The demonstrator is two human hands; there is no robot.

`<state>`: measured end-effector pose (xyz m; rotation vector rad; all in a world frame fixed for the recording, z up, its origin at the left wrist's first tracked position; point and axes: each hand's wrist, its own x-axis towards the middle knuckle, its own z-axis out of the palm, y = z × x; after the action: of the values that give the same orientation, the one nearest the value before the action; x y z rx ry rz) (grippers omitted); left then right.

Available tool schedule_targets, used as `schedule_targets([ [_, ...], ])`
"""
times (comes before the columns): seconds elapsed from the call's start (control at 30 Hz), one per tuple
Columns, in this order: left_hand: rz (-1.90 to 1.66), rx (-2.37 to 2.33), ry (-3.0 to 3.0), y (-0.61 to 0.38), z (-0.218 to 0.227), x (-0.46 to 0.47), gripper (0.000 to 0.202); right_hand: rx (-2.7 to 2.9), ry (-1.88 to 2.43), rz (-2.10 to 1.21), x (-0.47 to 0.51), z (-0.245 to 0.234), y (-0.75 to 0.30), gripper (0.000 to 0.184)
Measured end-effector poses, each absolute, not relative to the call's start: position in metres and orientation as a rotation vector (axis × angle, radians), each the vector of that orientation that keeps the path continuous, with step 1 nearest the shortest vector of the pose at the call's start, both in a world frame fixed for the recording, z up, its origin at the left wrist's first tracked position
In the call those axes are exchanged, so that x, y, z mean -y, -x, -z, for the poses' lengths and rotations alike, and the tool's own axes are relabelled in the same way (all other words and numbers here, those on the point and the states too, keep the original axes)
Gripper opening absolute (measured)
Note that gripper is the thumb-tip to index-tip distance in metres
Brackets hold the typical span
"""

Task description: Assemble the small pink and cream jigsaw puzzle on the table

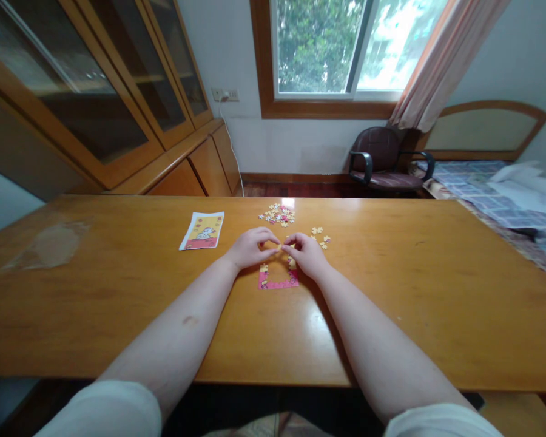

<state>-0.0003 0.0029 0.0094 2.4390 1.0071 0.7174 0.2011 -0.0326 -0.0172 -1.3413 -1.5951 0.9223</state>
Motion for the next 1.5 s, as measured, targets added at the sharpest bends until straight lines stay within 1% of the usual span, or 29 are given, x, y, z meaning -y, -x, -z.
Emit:
schedule_targets([
  [0.2, -0.801, -1.04, -2.442, 0.002, -0.009, -0.004, 0.018, 1.71, 1.45, -0.616, 0.036, 0.01, -0.205, 0.029],
  [0.33, -0.815, -1.044, -2.437, 0.001, -0.008, -0.004, 0.018, 1.755, 1.473, -0.509, 0.037, 0.01, -0.206, 0.023],
  [0.57, -0.809, -1.049, -2.436, 0.001, -0.007, -0.005, 0.017, 1.822, 1.474, -0.523, 0.035, 0.01, -0.207, 0.013],
  [0.83, -0.817, -1.028, -2.436, 0.001, -0.006, -0.005, 0.017, 1.853, 1.456, -0.473, 0.036, 0.008, -0.206, 0.012],
  [0.93, -0.803, -1.025, -2.419, 0.002, -0.007, -0.004, 0.021, 1.859, 1.415, -0.445, 0.035, 0.01, -0.206, 0.011],
  [1.0, -0.803, -1.081, -2.396, 0.003, -0.008, -0.005, 0.025, 1.857, 1.411, -0.434, 0.034, 0.012, -0.207, 0.011],
  [1.1, -0.786, -1.279, -2.387, 0.006, -0.008, -0.01, 0.022, 1.852, 1.435, -0.427, 0.033, 0.013, -0.208, 0.009],
  [1.27, -0.565, -1.577, -2.407, 0.011, 0.0, -0.02, 0.022, 1.893, 1.43, -0.436, 0.033, 0.012, -0.209, 0.007],
  [1.5, -0.407, -1.649, -2.409, 0.013, 0.005, -0.024, 0.026, 1.919, 1.469, -0.426, 0.033, 0.012, -0.208, 0.006],
])
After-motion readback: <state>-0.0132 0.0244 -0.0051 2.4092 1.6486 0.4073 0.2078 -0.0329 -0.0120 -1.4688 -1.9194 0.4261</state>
